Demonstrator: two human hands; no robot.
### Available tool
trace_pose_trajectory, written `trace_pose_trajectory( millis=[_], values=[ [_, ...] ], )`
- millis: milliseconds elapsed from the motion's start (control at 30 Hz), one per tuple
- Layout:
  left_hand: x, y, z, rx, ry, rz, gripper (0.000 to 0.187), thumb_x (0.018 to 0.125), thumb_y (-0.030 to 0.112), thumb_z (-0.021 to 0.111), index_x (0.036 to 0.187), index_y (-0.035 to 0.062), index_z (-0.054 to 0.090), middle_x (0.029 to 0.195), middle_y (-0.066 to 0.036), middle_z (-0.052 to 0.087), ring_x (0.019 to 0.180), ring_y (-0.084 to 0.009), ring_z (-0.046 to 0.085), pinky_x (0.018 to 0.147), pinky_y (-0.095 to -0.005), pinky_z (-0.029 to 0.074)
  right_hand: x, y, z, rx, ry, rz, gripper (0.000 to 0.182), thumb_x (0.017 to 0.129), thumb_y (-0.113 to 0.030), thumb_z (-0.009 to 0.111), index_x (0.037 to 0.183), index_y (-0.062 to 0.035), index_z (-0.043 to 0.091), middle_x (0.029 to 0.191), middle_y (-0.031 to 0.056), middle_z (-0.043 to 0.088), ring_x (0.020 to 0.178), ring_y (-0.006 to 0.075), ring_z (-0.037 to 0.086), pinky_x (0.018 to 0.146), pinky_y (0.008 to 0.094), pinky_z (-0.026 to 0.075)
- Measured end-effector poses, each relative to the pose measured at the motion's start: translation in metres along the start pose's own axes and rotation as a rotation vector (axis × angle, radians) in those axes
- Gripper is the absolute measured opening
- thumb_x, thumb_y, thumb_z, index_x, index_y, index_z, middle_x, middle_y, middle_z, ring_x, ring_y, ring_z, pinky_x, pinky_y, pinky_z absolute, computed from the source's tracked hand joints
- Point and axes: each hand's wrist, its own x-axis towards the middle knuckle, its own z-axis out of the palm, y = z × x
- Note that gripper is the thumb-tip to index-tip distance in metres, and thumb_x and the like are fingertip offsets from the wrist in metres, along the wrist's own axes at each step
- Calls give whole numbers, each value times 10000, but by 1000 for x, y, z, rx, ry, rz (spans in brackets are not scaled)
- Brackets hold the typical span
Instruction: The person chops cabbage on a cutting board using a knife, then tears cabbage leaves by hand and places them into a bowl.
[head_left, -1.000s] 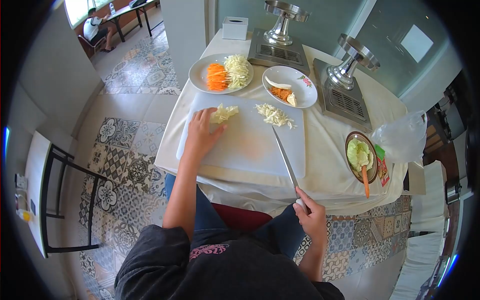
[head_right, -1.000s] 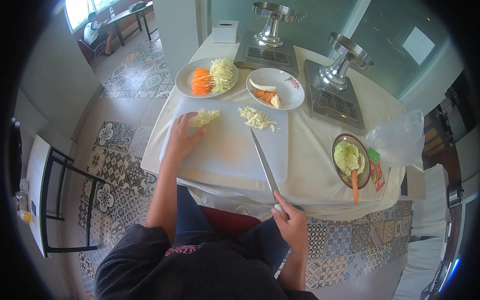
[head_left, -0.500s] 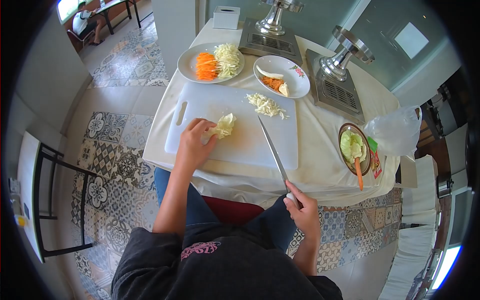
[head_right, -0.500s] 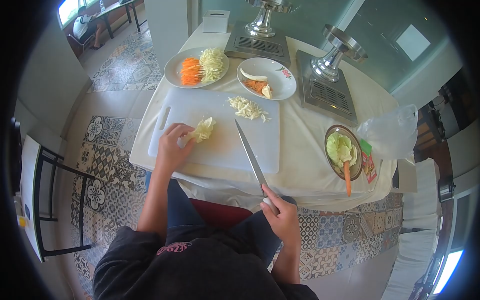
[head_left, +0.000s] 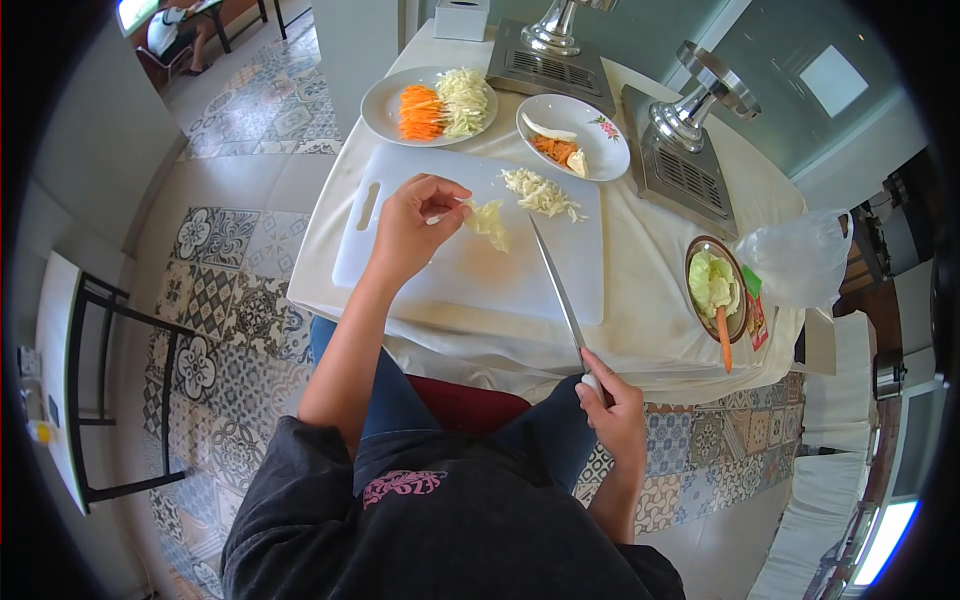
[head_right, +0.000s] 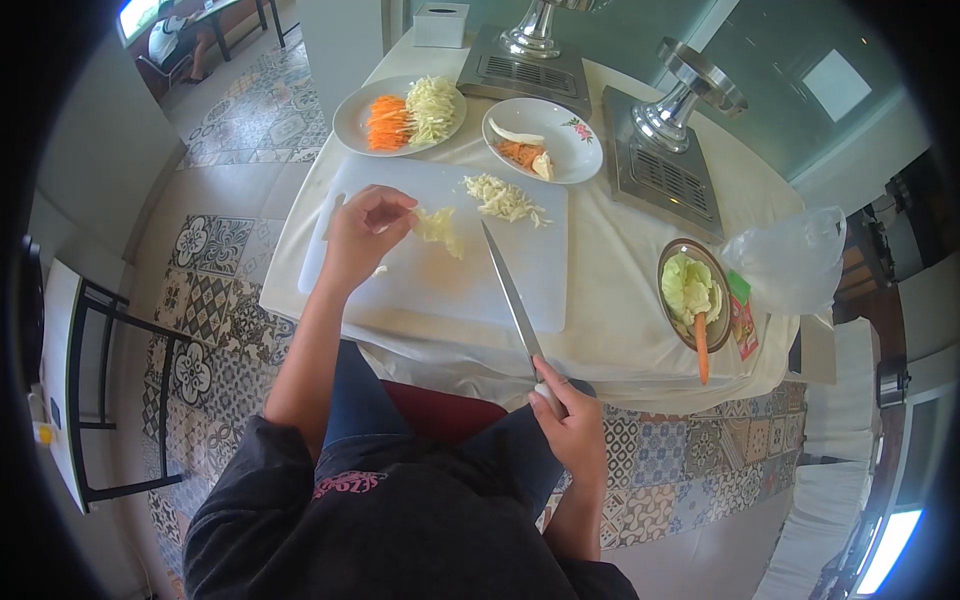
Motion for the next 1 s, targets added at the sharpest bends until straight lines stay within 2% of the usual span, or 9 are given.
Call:
trace_pose_trajectory(
  millis=[133, 233, 333, 367, 467, 667, 767, 867, 1000],
  values=[
    [-14, -17, -15, 231, -27, -35, 220, 794, 30, 747, 1005, 8, 687, 929, -87, 634, 888, -186, 649, 840, -303, 534, -1, 0, -4, -9, -11, 54, 453, 877, -45, 671, 1323, -38, 593, 1159, 175, 697, 976, 115, 635, 870, 256, 477],
    [-30, -18, -25, 391, 188, 26, 254, 762, 78, 786, 996, 33, 699, 924, -104, 651, 878, -229, 638, 815, -339, 521, -1, 4, -4, -12, -18, 46, 456, 876, -42, 669, 1325, -27, 587, 1195, 175, 685, 1038, 136, 648, 896, 260, 473],
    [-55, -17, -39, 652, 148, -8, 259, 744, 114, 802, 982, 63, 713, 912, -96, 665, 856, -252, 626, 774, -360, 500, 1, 2, -2, 7, -19, 34, 457, 875, -36, 666, 1324, -16, 584, 1207, 174, 681, 1065, 154, 655, 905, 265, 473],
    [-61, -13, -38, 653, 116, -2, 248, 720, 120, 818, 941, 69, 720, 887, -77, 665, 819, -257, 608, 733, -356, 490, 2, 2, -1, 11, -23, 33, 457, 875, -33, 665, 1324, -16, 584, 1199, 174, 683, 1051, 150, 654, 899, 263, 475],
    [-66, -12, -29, 744, 121, 169, 199, 727, 127, 814, 890, 60, 720, 862, -70, 665, 803, -262, 600, 742, -362, 476, 6, 1, 2, 8, -46, 24, 458, 874, -27, 665, 1325, -24, 587, 1153, 171, 698, 969, 122, 642, 860, 253, 478],
    [-63, -5, -16, 546, 109, 96, 111, 774, 123, 770, 859, 68, 724, 822, -33, 648, 844, -248, 589, 809, -366, 435, 7, 1, 4, 9, -66, 22, 459, 873, -26, 666, 1326, -45, 594, 1036, 163, 715, 784, 77, 536, 761, 228, 465],
    [-57, 1, 13, 541, 21, 209, 88, 770, 125, 770, 835, 91, 721, 820, -10, 650, 849, -230, 587, 800, -365, 436, 5, 4, 5, 13, -53, -13, 460, 876, -32, 667, 1329, -44, 591, 1050, 173, 714, 802, 85, 560, 771, 237, 471],
    [-52, 3, 48, 622, -25, 344, 61, 769, 128, 763, 805, 112, 716, 839, 0, 665, 849, -212, 586, 797, -359, 432, 3, 2, 3, 5, -28, -5, 464, 877, -39, 672, 1333, -42, 586, 1110, 178, 707, 887, 105, 622, 825, 246, 479],
    [-37, -15, 76, 721, -44, 364, 83, 765, 150, 761, 833, 116, 731, 847, -7, 678, 891, -217, 589, 835, -364, 417, -1, 1, 0, 33, 16, 7, 461, 883, -43, 669, 1335, -34, 581, 1204, 176, 680, 1046, 151, 653, 905, 262, 473]
  ],
)
